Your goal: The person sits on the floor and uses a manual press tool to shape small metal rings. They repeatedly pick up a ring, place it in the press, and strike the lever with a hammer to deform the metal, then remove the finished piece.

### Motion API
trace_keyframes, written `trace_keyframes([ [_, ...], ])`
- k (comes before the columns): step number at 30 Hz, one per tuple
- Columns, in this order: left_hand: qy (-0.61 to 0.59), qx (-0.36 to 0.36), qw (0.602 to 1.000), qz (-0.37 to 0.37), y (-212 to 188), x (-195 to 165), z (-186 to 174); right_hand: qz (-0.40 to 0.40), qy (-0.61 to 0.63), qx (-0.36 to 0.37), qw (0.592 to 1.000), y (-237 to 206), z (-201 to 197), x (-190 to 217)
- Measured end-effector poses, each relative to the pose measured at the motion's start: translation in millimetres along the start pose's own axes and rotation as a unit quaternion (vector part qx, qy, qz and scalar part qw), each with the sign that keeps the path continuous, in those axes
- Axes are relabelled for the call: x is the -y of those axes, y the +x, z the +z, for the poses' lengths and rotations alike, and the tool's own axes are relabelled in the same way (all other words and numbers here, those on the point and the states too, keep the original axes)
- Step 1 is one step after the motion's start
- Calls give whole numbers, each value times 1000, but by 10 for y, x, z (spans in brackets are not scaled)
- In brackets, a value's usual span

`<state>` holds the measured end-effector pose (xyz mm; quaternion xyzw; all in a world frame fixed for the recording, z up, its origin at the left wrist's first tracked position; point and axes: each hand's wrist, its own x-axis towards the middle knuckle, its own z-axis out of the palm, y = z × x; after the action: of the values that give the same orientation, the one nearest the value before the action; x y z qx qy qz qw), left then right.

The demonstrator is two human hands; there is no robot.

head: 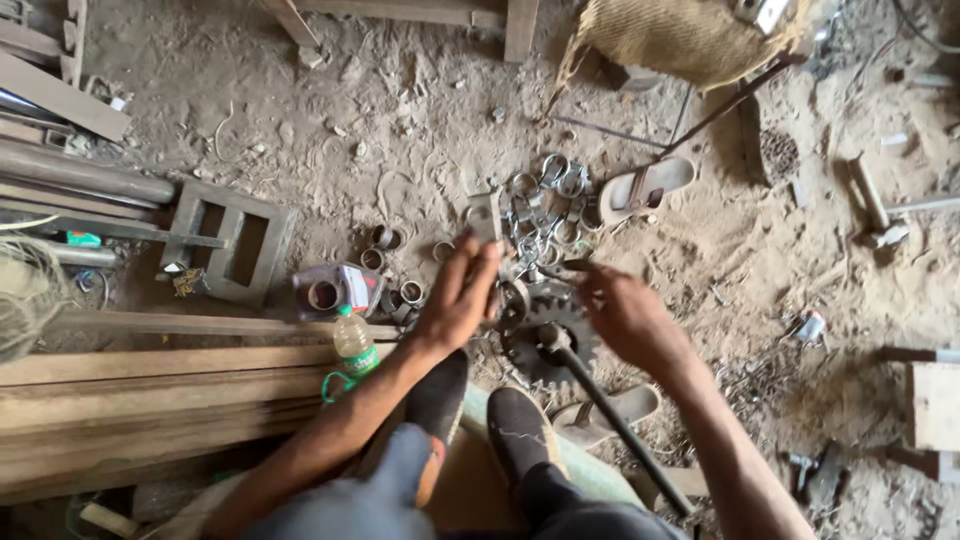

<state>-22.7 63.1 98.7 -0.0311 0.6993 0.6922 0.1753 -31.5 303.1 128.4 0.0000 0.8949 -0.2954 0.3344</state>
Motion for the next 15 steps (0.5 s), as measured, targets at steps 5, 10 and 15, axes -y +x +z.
trace_keyframes([
  [5,167,-17,962,214,105,-79,-152,-121,48,-197,972,-396,-128,483],
  [10,243,33,944,222,227,-164,-307,-70,66,-253,963,-598,-176,859],
  [15,298,89,919,241,270,-97,-265,-27,41,-243,969,-650,-238,1056],
])
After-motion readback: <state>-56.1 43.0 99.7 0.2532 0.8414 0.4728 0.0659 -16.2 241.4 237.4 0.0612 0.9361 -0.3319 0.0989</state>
